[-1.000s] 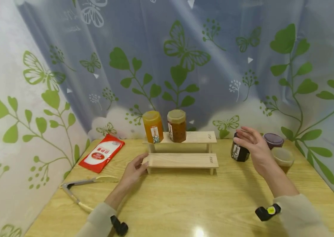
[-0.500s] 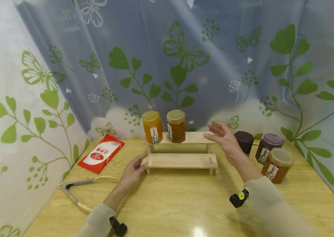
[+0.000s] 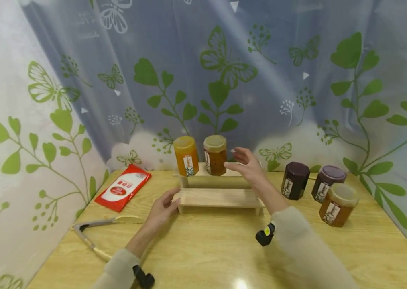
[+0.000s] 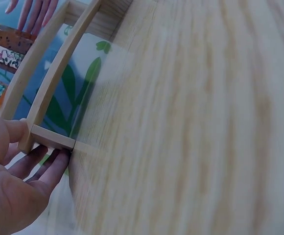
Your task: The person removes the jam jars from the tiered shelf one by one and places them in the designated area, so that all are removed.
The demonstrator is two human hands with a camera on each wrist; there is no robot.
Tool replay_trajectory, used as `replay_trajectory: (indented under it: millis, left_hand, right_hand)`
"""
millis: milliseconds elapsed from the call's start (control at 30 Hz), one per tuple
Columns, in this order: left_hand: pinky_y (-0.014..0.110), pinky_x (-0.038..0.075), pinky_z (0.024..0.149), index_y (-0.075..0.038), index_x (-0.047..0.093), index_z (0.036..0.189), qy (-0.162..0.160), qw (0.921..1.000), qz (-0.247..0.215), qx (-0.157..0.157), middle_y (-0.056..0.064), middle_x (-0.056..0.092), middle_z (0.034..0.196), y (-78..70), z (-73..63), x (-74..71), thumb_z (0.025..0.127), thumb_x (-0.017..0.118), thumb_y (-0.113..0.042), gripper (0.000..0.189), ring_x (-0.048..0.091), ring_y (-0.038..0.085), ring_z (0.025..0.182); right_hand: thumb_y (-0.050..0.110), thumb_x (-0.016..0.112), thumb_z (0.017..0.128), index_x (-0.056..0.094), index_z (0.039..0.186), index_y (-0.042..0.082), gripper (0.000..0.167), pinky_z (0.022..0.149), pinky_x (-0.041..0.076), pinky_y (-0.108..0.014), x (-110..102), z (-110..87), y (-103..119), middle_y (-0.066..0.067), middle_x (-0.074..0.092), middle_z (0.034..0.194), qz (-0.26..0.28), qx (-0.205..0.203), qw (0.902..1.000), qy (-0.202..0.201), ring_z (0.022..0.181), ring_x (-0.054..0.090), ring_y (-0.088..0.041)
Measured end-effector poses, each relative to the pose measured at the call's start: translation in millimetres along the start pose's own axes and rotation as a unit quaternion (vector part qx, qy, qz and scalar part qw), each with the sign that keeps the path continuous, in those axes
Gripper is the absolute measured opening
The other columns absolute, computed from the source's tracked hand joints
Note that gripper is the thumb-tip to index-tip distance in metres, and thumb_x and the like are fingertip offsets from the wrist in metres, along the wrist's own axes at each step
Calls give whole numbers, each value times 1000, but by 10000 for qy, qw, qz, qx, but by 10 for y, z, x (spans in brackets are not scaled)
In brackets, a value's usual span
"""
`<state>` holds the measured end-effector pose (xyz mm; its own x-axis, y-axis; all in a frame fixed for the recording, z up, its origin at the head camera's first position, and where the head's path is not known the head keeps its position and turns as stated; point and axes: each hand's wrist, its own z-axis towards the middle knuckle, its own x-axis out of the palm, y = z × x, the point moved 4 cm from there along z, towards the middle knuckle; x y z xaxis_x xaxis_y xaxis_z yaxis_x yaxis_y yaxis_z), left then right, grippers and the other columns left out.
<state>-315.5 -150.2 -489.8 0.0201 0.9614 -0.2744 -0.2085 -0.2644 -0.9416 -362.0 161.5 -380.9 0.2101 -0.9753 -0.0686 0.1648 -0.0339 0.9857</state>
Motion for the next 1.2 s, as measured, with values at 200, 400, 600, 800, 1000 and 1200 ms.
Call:
replay_trajectory:
  millis: [200,400,600,800,1000,1200]
  left_hand:
    - [56,42,114,-6,55,150,-27,10000,-73,45,17,52,154,-19,-18,-14,104,63,-11,46,50,38,141]
    - [55,43,114,-7,55,150,0,10000,-26,24,16,52,154,-21,-17,-13,105,64,-12,47,50,37,140]
    - [53,42,115,-10,56,150,47,9999,98,-54,15,53,154,-1,-20,-15,105,64,-15,46,50,35,141]
    - [52,44,113,-10,56,150,29,10000,49,-62,16,53,154,-24,-14,-17,105,64,-14,46,51,36,140]
    - [56,46,110,-3,55,150,-36,10000,-32,-50,22,52,152,-72,3,8,104,63,-8,46,53,40,137]
    - [57,43,113,3,54,148,-19,10000,-45,-65,25,52,152,-313,-106,0,104,61,-3,45,51,43,138]
  right_hand:
    - [20,76,97,30,162,7,80,124,25,-59,178,106,-18,-18,38,162,-79,135,9998,-74,150,35,-36]
    - [22,78,95,31,161,8,83,122,29,-58,323,181,-1,-19,42,158,-232,117,9996,-145,146,39,-36]
    - [21,81,92,35,157,7,81,119,36,-56,406,249,-18,-17,45,154,-277,132,9988,-379,142,43,-36]
    - [22,83,91,36,156,9,81,116,39,-56,461,277,-5,-16,46,153,-159,140,9981,-577,141,44,-35]
    - [26,85,89,39,155,11,82,116,39,-56,451,261,2,-15,48,152,-351,159,9961,-792,141,45,-35]
    - [25,87,87,44,152,12,80,114,42,-57,413,188,-20,-14,50,149,-387,159,9960,-791,138,47,-34]
